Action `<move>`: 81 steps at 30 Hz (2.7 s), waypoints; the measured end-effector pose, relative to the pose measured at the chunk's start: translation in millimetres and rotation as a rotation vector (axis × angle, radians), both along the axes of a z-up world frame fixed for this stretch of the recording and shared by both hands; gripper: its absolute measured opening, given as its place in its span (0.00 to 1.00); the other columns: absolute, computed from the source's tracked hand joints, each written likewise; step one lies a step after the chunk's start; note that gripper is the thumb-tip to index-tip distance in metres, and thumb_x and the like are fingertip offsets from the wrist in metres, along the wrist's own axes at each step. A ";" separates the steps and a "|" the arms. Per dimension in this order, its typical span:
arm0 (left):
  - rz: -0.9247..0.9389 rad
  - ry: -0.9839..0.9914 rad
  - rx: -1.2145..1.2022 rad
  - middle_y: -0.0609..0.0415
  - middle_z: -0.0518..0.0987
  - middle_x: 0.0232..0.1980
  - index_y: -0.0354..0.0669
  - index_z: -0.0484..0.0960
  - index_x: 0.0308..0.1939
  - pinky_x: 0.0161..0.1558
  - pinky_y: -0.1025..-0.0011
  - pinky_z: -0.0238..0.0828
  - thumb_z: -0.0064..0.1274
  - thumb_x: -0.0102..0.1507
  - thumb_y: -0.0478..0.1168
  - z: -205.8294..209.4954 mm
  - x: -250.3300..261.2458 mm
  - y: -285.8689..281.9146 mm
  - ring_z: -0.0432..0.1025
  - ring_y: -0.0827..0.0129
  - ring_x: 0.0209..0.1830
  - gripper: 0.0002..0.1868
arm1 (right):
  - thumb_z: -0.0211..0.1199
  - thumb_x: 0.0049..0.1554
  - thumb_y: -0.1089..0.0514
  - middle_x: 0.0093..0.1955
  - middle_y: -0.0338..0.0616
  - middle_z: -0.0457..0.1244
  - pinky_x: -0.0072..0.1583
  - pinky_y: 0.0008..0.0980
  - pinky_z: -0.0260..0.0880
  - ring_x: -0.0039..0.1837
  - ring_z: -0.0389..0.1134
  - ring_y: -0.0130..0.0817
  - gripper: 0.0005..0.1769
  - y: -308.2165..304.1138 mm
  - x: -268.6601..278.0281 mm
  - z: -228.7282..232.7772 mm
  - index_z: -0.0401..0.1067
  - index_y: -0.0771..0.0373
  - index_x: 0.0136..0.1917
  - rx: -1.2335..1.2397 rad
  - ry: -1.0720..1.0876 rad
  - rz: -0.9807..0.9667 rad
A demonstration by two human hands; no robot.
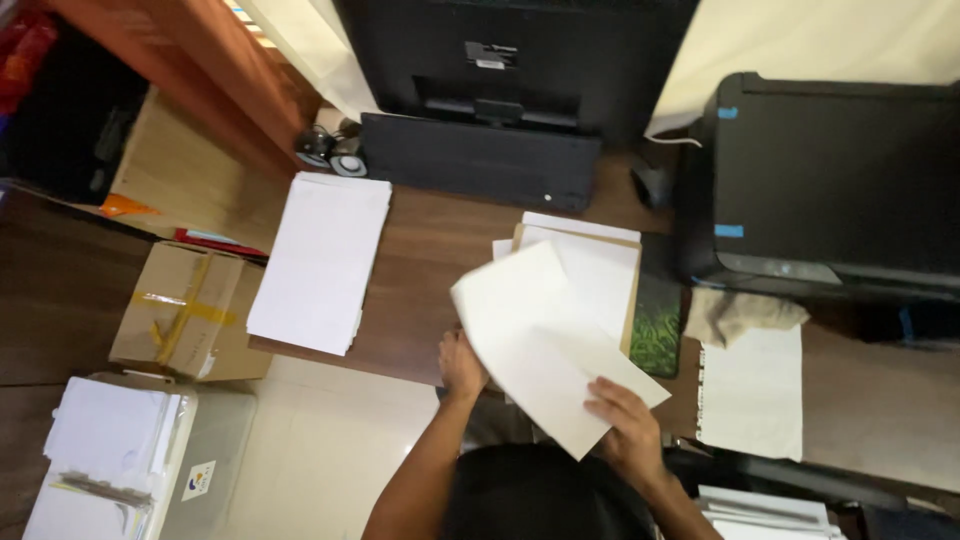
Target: The person sorts through a stack of white papers on a wooden desk, flipping through them and separating them into different piles. They also handle a brown folder, placing it on top of a stack of papers.
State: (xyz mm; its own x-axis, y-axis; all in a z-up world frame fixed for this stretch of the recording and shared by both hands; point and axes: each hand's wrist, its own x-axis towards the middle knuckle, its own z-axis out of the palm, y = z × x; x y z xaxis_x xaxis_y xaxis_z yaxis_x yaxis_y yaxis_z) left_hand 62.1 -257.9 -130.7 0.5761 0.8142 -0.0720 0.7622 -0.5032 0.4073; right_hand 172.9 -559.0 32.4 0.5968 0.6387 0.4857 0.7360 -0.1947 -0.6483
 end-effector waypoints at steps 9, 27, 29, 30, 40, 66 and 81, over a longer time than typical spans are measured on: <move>0.833 -1.152 -1.511 0.49 0.83 0.55 0.36 0.79 0.59 0.53 0.62 0.73 0.43 0.69 0.57 104.8 9.5 2.7 0.76 0.59 0.53 0.28 | 0.57 0.40 0.78 0.64 0.45 0.68 0.68 0.44 0.67 0.71 0.66 0.48 0.27 15.0 -8.8 -23.1 0.80 0.60 0.50 -0.208 0.163 0.130; 0.355 -0.791 -1.014 0.45 0.85 0.46 0.32 0.81 0.54 0.44 0.67 0.80 0.56 0.60 0.29 164.8 -69.5 156.9 0.81 0.64 0.40 0.17 | 0.60 0.58 0.59 0.58 0.60 0.70 0.56 0.41 0.75 0.54 0.72 0.44 0.26 225.1 18.4 -41.2 0.67 0.68 0.68 -0.172 1.392 0.155; 0.312 -0.822 -0.983 0.45 0.85 0.45 0.31 0.81 0.54 0.42 0.66 0.78 0.54 0.61 0.29 150.7 -84.5 216.2 0.78 0.64 0.39 0.17 | 0.58 0.59 0.59 0.55 0.57 0.71 0.56 0.42 0.76 0.53 0.74 0.43 0.22 278.6 -1.8 -29.2 0.68 0.72 0.65 -0.249 1.400 0.161; 0.269 -0.850 -0.956 0.46 0.84 0.44 0.30 0.81 0.55 0.40 0.65 0.76 0.53 0.62 0.29 144.1 -91.5 246.1 0.76 0.64 0.37 0.17 | 0.57 0.61 0.59 0.52 0.55 0.73 0.56 0.42 0.78 0.51 0.76 0.42 0.19 304.7 -12.5 -22.6 0.69 0.75 0.61 -0.328 1.408 0.162; 0.011 -0.486 -0.294 0.43 0.84 0.49 0.36 0.78 0.60 0.50 0.67 0.74 0.60 0.52 0.29 114.7 -70.0 477.8 0.79 0.61 0.48 0.30 | 0.58 0.59 0.65 0.53 0.58 0.69 0.58 0.42 0.71 0.55 0.71 0.44 0.17 517.7 -78.5 -84.7 0.71 0.78 0.60 -0.060 1.572 0.103; -0.570 -0.385 -0.277 0.45 0.85 0.46 0.43 0.85 0.48 0.50 0.58 0.74 0.55 0.65 0.39 90.1 -37.5 222.0 0.79 0.50 0.47 0.10 | 0.65 0.55 0.58 0.54 0.48 0.71 0.58 0.32 0.73 0.55 0.74 0.38 0.20 264.0 -89.5 -73.4 0.76 0.60 0.61 -0.257 0.771 -0.433; -1.120 -0.289 -0.007 0.43 0.72 0.65 0.45 0.85 0.54 0.65 0.43 0.57 0.62 0.55 0.43 109.2 -11.4 26.5 0.61 0.42 0.68 0.23 | 0.68 0.50 0.59 0.69 0.58 0.61 0.70 0.50 0.60 0.73 0.59 0.56 0.25 130.2 -89.7 -61.1 0.71 0.61 0.62 -0.453 0.277 -0.380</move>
State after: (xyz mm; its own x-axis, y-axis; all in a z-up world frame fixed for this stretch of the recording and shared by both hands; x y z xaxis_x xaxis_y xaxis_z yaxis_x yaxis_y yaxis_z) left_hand 50.6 -231.5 -21.4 0.9704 -0.1634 0.1779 -0.2321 -0.8348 0.4993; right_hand 83.2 -428.7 -28.7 0.8858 0.4639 0.0134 0.3792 -0.7069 -0.5970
